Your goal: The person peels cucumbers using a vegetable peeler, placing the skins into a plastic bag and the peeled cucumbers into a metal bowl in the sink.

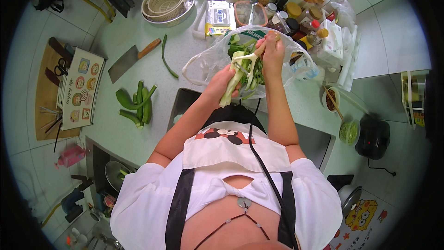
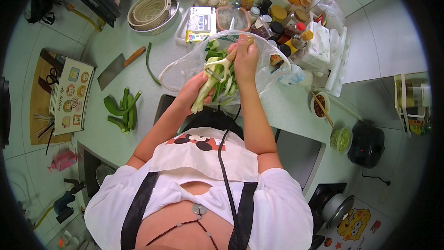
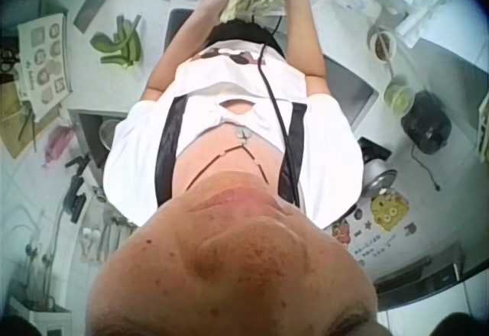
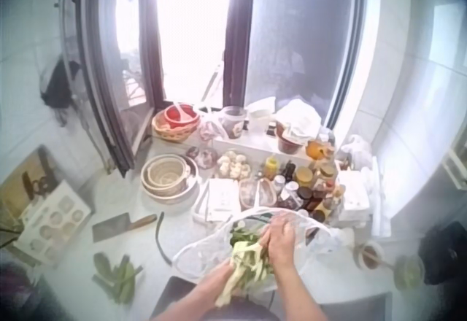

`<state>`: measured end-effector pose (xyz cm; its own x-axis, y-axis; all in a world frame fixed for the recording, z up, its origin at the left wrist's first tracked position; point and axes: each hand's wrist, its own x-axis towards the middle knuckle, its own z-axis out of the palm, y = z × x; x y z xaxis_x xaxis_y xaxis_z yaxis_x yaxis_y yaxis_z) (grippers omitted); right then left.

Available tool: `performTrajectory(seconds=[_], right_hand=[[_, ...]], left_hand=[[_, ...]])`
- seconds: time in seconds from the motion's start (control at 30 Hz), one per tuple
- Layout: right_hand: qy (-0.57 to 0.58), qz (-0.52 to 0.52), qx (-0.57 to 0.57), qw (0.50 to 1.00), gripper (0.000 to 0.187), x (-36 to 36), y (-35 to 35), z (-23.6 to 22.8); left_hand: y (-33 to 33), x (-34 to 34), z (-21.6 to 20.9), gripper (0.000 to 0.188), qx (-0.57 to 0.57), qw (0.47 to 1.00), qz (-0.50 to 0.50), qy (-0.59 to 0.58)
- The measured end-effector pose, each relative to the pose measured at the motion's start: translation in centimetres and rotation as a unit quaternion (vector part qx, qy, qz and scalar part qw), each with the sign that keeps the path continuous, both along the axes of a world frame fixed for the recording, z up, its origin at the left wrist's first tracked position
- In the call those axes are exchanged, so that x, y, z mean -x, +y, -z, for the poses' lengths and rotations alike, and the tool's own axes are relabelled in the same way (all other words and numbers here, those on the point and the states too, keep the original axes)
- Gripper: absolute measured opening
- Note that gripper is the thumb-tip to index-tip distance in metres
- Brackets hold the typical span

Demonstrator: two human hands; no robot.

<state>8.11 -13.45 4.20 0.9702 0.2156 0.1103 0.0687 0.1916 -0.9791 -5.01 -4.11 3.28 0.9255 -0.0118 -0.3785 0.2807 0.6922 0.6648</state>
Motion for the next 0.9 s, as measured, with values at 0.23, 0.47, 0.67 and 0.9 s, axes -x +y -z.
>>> performTrajectory(seconds=[0.23, 0.47, 0.67, 0.9], right_hand=[[-0.01, 0.003, 0.023, 1.0, 0.03, 0.9, 0.4, 0.0], [-0.038, 0.026, 0.06, 0.997, 0.027, 1.6, 0.5, -0.8], [-0.064, 0.044, 0.053, 0.996, 0.026, 1.9, 0.7, -1.1], [-0.069, 0.051, 0.03, 0.996, 0.025, 0.5, 0.4, -0.6]], left_hand=[[0.0, 0.1, -0.1, 0.023, -0.007, 1.0, -0.011, 0.012], [-0.5, 0.1, -0.6, 0.023, -0.043, 0.998, -0.043, 0.024], [-0.8, 0.3, -0.5, 0.024, -0.05, 0.997, -0.054, 0.015], [-0.3, 0.6, -0.6, 0.026, 0.005, 1.0, -0.008, 0.018]])
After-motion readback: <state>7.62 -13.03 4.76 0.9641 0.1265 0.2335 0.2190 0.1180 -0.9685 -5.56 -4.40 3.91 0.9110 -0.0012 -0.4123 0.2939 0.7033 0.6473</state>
